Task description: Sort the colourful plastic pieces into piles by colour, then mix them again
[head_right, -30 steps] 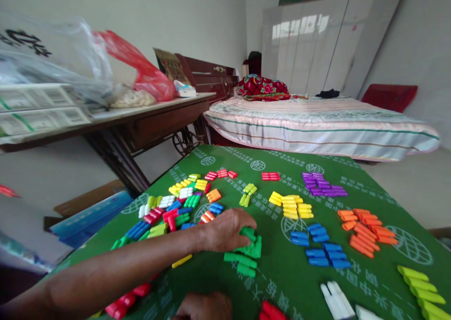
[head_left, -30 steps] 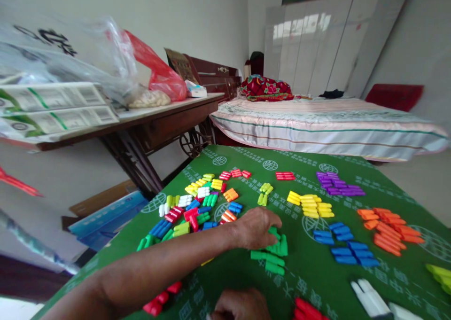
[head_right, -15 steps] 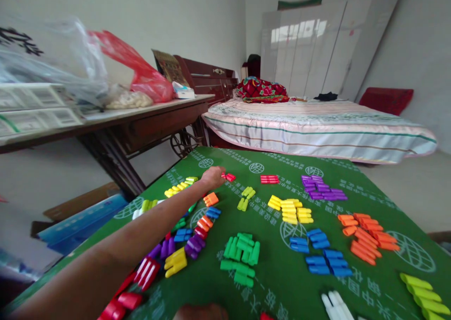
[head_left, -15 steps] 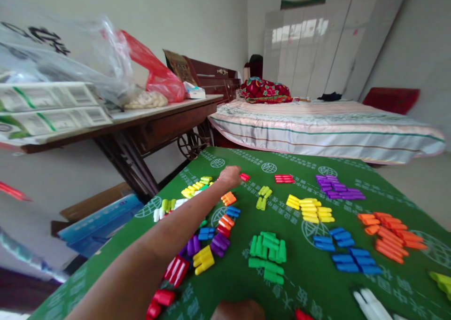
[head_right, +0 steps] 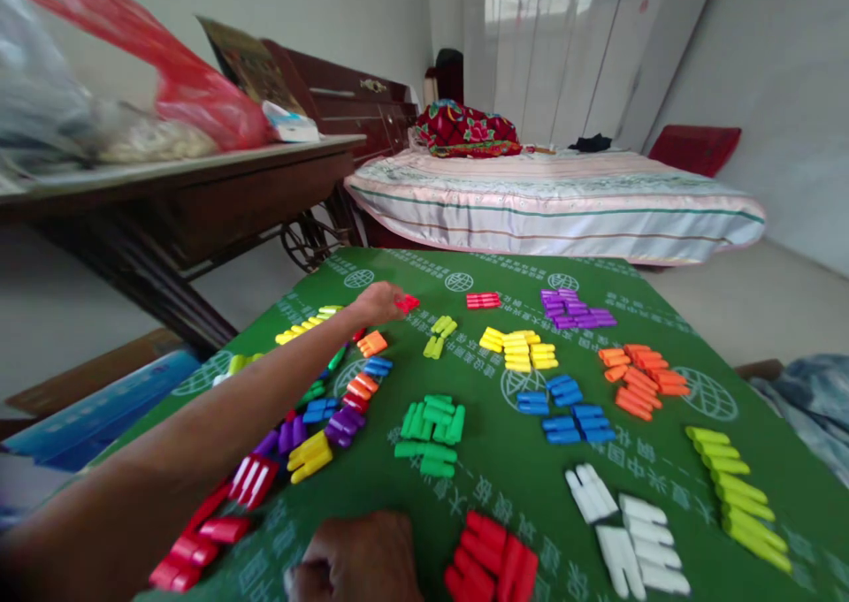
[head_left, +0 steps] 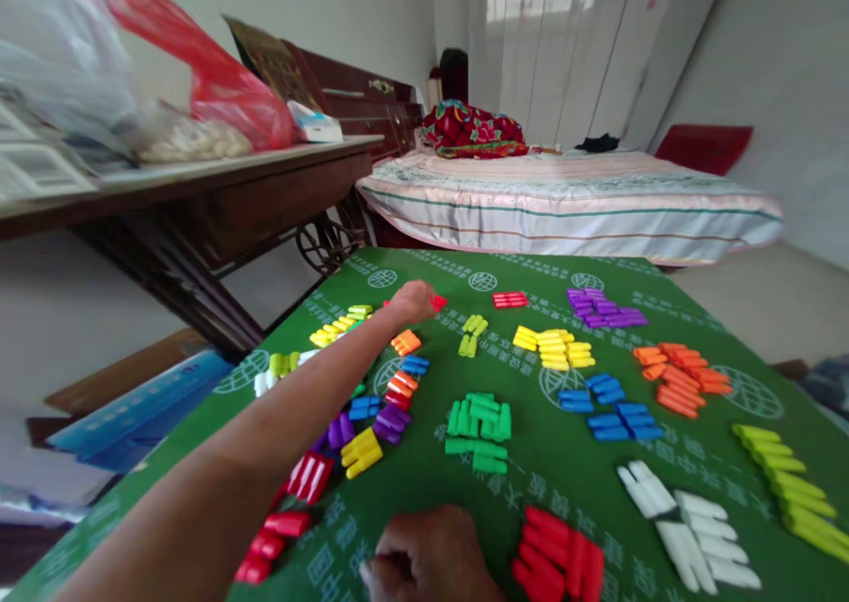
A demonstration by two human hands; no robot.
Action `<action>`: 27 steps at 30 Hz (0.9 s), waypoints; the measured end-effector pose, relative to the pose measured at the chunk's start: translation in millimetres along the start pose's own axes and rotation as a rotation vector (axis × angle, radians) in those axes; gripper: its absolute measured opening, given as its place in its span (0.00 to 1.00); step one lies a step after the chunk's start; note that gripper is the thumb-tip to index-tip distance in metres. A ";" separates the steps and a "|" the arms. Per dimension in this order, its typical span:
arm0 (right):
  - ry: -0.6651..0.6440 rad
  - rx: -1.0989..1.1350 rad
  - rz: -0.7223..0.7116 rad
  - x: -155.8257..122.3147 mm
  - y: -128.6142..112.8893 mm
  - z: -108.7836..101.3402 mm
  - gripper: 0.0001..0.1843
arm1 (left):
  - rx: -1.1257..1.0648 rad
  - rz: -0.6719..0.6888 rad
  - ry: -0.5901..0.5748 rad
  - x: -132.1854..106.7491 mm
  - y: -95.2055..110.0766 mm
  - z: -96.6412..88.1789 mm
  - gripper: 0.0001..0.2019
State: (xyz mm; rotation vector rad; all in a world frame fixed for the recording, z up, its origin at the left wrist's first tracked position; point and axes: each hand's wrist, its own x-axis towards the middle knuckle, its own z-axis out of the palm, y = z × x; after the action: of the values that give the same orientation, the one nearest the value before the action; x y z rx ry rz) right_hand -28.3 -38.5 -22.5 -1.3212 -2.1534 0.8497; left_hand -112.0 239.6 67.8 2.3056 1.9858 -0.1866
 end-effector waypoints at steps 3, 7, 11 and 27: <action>-0.004 0.079 -0.008 -1.6 -1.9 -11.2 0.12 | -0.070 0.168 -0.027 -36.8 27.2 -6.0 0.14; -0.009 0.083 -0.031 -1.4 -2.5 -17.7 0.14 | -0.349 0.696 -0.172 -106.9 71.3 -9.9 0.09; -0.042 0.028 -0.019 0.9 -5.1 -20.1 0.14 | -0.381 0.974 -0.321 -157.3 108.5 -1.1 0.09; -0.140 -0.114 -0.007 7.5 0.1 0.1 0.08 | -0.180 0.864 0.012 -100.4 106.1 0.7 0.11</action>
State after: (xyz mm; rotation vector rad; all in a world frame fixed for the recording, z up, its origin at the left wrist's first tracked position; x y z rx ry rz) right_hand -31.5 -31.7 -22.2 -1.3447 -2.3444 0.8499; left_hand -21.8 125.5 81.5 2.7648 0.8082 0.0727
